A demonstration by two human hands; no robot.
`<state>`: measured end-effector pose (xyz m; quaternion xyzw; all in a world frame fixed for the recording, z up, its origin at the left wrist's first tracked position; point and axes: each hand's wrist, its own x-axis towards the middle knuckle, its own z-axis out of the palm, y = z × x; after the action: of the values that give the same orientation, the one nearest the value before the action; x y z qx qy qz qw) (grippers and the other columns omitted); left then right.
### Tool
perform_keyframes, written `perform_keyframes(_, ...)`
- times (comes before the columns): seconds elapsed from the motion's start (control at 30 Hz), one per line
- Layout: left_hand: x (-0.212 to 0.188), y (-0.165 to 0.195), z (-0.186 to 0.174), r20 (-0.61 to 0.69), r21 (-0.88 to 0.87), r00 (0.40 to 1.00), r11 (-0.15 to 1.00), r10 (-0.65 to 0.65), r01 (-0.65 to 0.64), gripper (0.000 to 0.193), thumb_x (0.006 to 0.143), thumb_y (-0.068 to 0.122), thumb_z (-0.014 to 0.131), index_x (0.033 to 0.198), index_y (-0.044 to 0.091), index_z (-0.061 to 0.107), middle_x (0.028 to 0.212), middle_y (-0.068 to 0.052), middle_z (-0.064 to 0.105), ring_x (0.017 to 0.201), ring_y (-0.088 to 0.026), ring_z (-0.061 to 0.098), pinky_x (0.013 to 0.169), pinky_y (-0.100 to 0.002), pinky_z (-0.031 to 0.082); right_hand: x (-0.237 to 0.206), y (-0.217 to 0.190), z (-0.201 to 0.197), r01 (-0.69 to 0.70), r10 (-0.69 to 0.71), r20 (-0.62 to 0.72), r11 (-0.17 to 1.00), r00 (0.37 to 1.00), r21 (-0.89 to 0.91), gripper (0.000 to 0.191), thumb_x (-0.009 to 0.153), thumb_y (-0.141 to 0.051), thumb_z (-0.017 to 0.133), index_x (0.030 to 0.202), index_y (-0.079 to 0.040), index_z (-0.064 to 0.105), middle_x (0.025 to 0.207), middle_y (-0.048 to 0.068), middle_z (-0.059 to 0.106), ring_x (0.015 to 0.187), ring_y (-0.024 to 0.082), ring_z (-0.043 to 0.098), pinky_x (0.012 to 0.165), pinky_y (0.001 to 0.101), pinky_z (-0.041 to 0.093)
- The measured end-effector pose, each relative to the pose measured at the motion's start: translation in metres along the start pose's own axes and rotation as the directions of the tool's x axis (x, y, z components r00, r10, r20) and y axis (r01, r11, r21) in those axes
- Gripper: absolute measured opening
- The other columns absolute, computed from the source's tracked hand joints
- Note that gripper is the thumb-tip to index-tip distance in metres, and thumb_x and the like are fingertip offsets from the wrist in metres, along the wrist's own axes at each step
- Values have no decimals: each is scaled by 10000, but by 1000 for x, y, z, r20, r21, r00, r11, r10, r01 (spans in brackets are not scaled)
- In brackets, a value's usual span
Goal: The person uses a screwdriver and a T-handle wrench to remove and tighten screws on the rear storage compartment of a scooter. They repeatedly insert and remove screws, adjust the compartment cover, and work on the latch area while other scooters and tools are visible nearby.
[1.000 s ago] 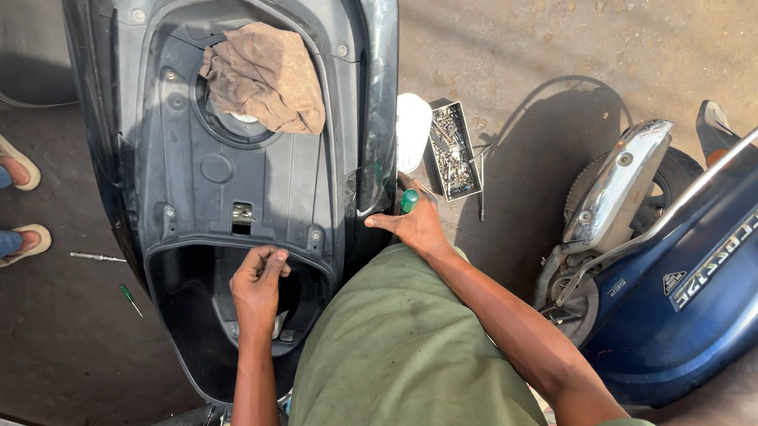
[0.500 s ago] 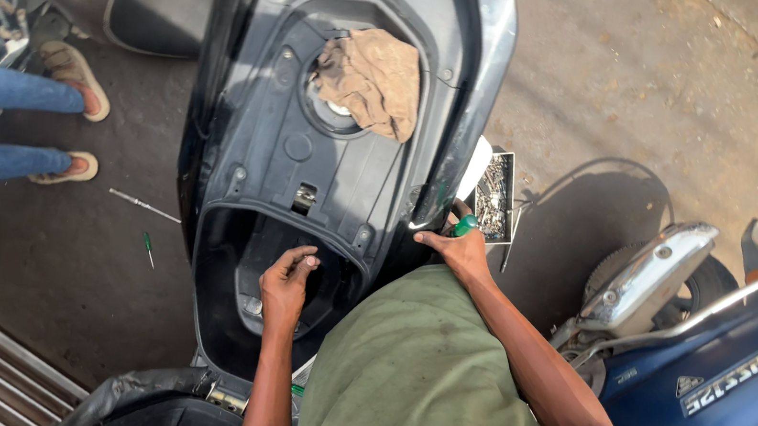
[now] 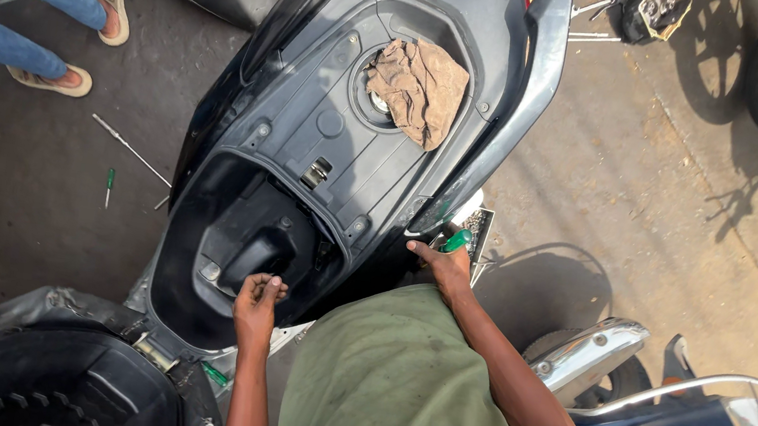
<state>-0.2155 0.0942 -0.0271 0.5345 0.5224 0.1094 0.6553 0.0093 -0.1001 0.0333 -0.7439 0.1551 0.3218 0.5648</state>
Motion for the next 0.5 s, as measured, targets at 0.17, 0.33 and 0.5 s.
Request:
perform_keyframes(0.17,-30,-21,9,-80,201,992,976,103,-85,186,951,162,718,1032,-1,682,996,-58,727,882,-123,657,832,-270,512,-13,-14,-2,65,-61,51,996,997,-66,883,673,-257,930,1405,43,537,1036,101,716,774,171,659,673,319,549)
perform_keyframes(0.33,-45,-30,20,-44,108,996,992,77,-71,158,968,130,681,1049,-5,681,1007,-86,746,906,-129,674,868,-279,523,-19,-22,-3,-14,12,-9,976,1000,-217,872,670,-308,935,1352,32,511,928,131,698,699,193,642,627,332,547)
perform_keyframes(0.5,-48,-34,24,15,-157,1000,988,-2,4,135,1000,51,588,1106,-6,650,981,-101,732,834,-129,641,835,-292,532,-22,-22,-1,-34,30,-18,964,999,-264,877,678,-370,924,1346,32,523,944,152,701,720,196,643,621,332,544)
